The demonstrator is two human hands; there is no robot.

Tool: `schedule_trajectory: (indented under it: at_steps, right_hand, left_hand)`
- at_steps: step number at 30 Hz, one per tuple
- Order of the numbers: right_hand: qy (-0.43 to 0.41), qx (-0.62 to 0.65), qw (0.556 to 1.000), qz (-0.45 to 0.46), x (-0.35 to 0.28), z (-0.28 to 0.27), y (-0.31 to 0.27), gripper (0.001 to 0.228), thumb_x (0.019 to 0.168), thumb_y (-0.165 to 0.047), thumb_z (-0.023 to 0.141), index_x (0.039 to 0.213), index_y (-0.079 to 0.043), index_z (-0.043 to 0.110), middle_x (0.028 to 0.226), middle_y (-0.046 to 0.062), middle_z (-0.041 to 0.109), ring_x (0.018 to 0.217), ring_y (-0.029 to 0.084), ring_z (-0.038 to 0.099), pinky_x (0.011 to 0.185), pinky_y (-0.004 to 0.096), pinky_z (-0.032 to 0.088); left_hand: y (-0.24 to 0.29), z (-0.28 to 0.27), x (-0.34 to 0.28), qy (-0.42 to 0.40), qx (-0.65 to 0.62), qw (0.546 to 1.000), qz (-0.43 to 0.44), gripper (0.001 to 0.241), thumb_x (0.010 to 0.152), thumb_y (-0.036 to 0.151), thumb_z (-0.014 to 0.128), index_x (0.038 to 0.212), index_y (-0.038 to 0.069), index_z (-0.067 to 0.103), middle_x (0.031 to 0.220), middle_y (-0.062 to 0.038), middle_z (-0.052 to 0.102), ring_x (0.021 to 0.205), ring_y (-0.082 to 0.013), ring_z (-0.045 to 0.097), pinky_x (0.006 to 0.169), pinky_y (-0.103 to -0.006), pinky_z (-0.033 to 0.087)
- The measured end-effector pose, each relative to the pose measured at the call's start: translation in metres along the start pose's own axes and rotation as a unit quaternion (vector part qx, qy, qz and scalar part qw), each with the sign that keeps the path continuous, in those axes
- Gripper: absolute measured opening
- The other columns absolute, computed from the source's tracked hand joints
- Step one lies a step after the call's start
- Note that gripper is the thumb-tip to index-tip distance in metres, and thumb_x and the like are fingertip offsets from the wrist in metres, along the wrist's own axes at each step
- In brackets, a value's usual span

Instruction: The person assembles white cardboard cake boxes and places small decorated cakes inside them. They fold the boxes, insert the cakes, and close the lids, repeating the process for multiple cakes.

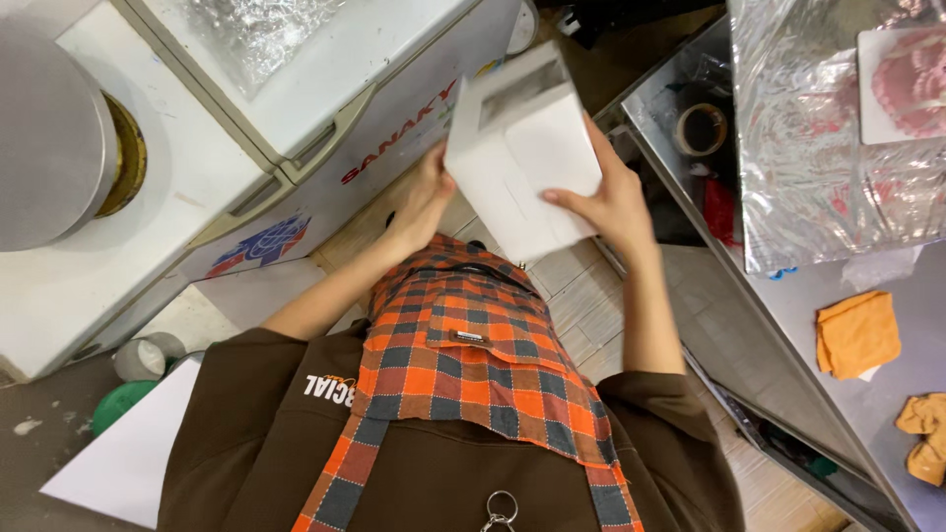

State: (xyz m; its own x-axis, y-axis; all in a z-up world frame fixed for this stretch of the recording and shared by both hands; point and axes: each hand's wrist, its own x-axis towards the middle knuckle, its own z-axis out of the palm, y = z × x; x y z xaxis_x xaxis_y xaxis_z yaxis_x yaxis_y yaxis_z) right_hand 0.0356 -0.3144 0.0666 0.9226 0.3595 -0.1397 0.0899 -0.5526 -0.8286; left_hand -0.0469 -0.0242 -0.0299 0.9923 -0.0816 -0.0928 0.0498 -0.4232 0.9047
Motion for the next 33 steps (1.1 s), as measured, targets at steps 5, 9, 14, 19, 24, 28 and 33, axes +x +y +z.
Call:
schedule_trajectory:
  at_steps: [5, 9, 14, 19, 24, 28, 33]
  right_hand:
    - [-0.145, -0.063, 0.987, -0.020, -0.005, -0.022, 0.019, 0.107, 0.071, -0.052, 0.084, 0.160, -0.013, 0.040, 0.141, 0.022, 0.063, 0.129, 0.035, 0.064, 0.108, 0.043, 0.049]
    - [-0.164, -0.135, 0.967, -0.138, -0.005, -0.006, 0.028, 0.118, 0.067, -0.060, 0.089, 0.155, -0.001, 0.037, 0.145, 0.029, 0.053, 0.127, 0.040, 0.056, 0.102, 0.048, 0.045]
    - [-0.169, -0.125, 0.970, -0.124, -0.017, 0.008, 0.021, 0.107, 0.074, -0.063, 0.074, 0.157, -0.006, 0.038, 0.133, 0.021, 0.063, 0.119, 0.035, 0.064, 0.094, 0.045, 0.052]
    - [-0.222, -0.225, 0.941, -0.119, -0.018, 0.005, 0.014, 0.105, 0.067, -0.068, 0.080, 0.148, -0.009, 0.046, 0.142, 0.019, 0.061, 0.120, 0.036, 0.064, 0.098, 0.043, 0.053]
    - [-0.205, -0.247, 0.938, -0.130, -0.011, 0.025, -0.008, 0.136, 0.054, -0.067, 0.088, 0.154, 0.006, 0.033, 0.141, 0.030, 0.052, 0.125, 0.044, 0.055, 0.094, 0.047, 0.051]
    - [-0.177, -0.275, 0.936, -0.132, -0.011, 0.036, -0.010, 0.140, 0.048, -0.070, 0.089, 0.149, 0.009, 0.034, 0.136, 0.027, 0.056, 0.123, 0.041, 0.057, 0.098, 0.047, 0.049]
    - [-0.086, -0.267, 0.938, -0.205, -0.013, 0.050, 0.007, 0.107, 0.072, -0.068, 0.081, 0.143, 0.006, 0.049, 0.128, 0.024, 0.066, 0.112, 0.035, 0.068, 0.088, 0.042, 0.058]
  left_hand:
    - [0.024, -0.016, -0.024, 0.025, 0.033, 0.996, 0.085, 0.064, 0.098, 0.049, 0.071, 0.141, 0.007, 0.048, 0.126, -0.013, 0.063, 0.114, -0.0262, 0.064, 0.099, -0.0415, 0.055]
    - [0.049, 0.006, -0.028, -0.041, 0.034, 0.999, 0.006, 0.052, 0.086, 0.036, 0.083, 0.122, 0.005, 0.061, 0.099, -0.007, 0.067, 0.087, -0.0190, 0.066, 0.077, -0.0322, 0.055]
    - [0.025, 0.015, -0.039, -0.090, -0.051, 0.994, 0.035, 0.041, 0.094, 0.030, 0.076, 0.122, 0.001, 0.068, 0.108, -0.009, 0.073, 0.097, -0.0141, 0.066, 0.082, -0.0281, 0.053]
    - [-0.013, 0.035, -0.042, -0.155, -0.200, 0.959, -0.131, 0.035, 0.102, 0.029, 0.061, 0.118, -0.002, 0.066, 0.105, -0.008, 0.074, 0.093, -0.0112, 0.068, 0.080, -0.0266, 0.055]
    - [-0.012, 0.050, -0.038, -0.135, -0.282, 0.937, -0.159, 0.037, 0.102, 0.026, 0.062, 0.122, -0.005, 0.067, 0.110, -0.010, 0.074, 0.096, -0.0126, 0.067, 0.082, -0.0259, 0.054]
    - [-0.011, 0.053, -0.035, -0.125, -0.344, 0.906, -0.212, 0.039, 0.101, 0.024, 0.062, 0.125, -0.007, 0.063, 0.113, -0.009, 0.074, 0.099, -0.0137, 0.070, 0.084, -0.0271, 0.056]
    - [-0.017, 0.054, -0.035, -0.120, -0.233, 0.954, -0.144, 0.037, 0.105, 0.027, 0.057, 0.124, -0.004, 0.063, 0.111, -0.010, 0.073, 0.098, -0.0134, 0.067, 0.085, -0.0287, 0.054]
